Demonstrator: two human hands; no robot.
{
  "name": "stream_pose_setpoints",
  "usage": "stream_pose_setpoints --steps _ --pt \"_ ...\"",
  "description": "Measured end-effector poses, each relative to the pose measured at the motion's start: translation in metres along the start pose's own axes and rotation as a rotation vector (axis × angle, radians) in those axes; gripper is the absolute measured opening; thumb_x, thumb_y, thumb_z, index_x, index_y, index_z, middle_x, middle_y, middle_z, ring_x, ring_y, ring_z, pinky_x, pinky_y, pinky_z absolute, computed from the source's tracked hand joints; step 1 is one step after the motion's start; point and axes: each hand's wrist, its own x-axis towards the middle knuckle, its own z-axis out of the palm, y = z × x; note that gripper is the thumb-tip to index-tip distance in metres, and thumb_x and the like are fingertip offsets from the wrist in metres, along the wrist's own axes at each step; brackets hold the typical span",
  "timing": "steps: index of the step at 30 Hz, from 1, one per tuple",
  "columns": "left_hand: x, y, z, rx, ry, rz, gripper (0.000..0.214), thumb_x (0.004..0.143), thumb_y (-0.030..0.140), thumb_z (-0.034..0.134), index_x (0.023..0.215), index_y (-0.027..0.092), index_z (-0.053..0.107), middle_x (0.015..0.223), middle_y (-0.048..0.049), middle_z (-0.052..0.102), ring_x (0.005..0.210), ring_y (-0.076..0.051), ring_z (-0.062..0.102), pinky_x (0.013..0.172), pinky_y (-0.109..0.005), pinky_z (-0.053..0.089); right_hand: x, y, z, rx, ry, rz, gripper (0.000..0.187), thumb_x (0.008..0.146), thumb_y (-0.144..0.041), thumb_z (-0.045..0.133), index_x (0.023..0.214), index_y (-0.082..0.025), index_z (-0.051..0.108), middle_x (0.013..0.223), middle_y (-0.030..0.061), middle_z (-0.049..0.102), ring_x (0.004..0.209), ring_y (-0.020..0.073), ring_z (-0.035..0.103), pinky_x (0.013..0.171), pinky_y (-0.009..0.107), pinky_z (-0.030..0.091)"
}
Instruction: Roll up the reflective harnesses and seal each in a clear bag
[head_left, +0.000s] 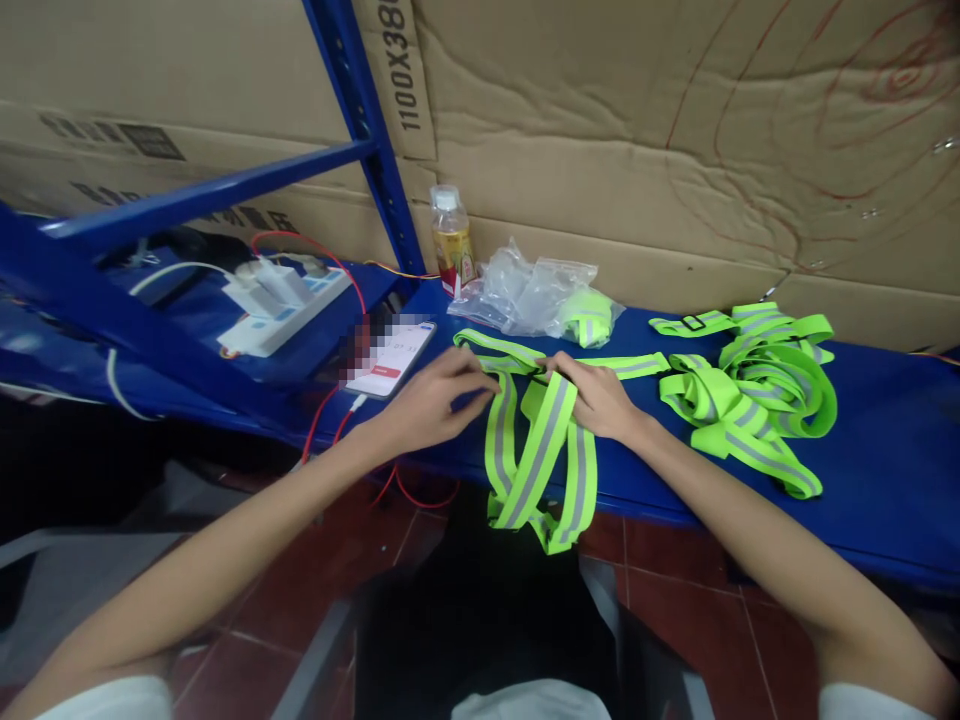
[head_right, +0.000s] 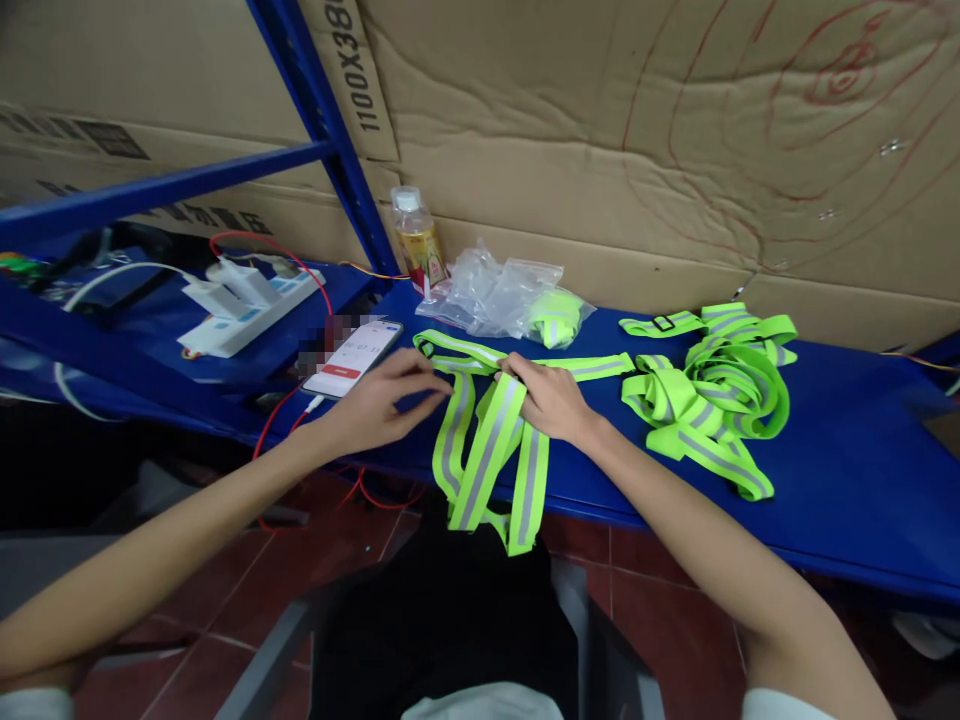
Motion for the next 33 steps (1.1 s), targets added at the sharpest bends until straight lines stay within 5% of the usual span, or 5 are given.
stream_pose_setpoints --steps 2,11,19,25,33 --pt "0.003 -0.002 -0.003 0.019 0.098 -0.016 0.025 0.107 0.028 0.057 0.125 0.021 0.073 0.116 -0.0113 0.067 0.114 -0.025 0.065 0.102 -0.043 0.056 0.0 -0.004 0.0 -0.022 -0.001 -0.023 0.016 0.108 -0.034 0.045 0.11 -0.025 0.058 0.115 0.0069 0.081 0.097 0.0281 0.078 0.069 0.032 0.044" --pt "0.007 0.002 0.02 0.035 -0.268 -0.193 0.046 0.103 0.052 0.062 0.137 0.024 0.074 0.149 -0.015 0.067 0.143 -0.036 0.06 0.125 -0.058 0.042 -0.003 -0.009 -0.006 -0.133 -0.122 -0.082 0.016 0.078 -0.026 0.074 0.089 -0.023 0.063 0.162 0.0085 0.06 0.122 0.0341 0.073 0.079 0.039 0.056" --pt "0.041 -0.019 -0.003 -0.191 -0.32 -0.24 0.04 0.081 0.06 0.084 0.107 0.029 0.084 0.119 -0.0077 0.08 0.122 -0.033 0.071 0.116 -0.046 0.046 -0.004 -0.003 -0.01 -0.079 -0.106 -0.084 0.011 0.094 -0.033 0.068 0.096 -0.022 0.072 0.166 0.0131 0.05 0.131 0.0336 0.067 0.095 0.045 0.059" --pt "0.089 -0.036 -0.011 0.115 -0.062 -0.234 0.031 0.096 0.047 0.065 0.102 0.019 0.077 0.113 -0.0128 0.075 0.12 -0.034 0.066 0.117 -0.05 0.043 0.0 0.002 0.001 -0.116 -0.039 -0.061 0.029 0.105 -0.041 0.061 0.083 -0.022 0.062 0.137 0.0132 0.069 0.118 0.0308 0.071 0.092 0.042 0.056" --pt "0.095 -0.066 0.014 0.175 -0.115 -0.732 0.056 0.088 0.06 0.074 0.12 0.015 0.066 0.105 -0.0183 0.076 0.117 -0.044 0.072 0.105 -0.051 0.053 0.0 0.003 0.004 -0.139 -0.01 -0.162 0.034 0.108 -0.04 0.058 0.135 -0.022 0.067 0.144 0.0164 0.067 0.129 0.033 0.068 0.111 0.053 0.053"
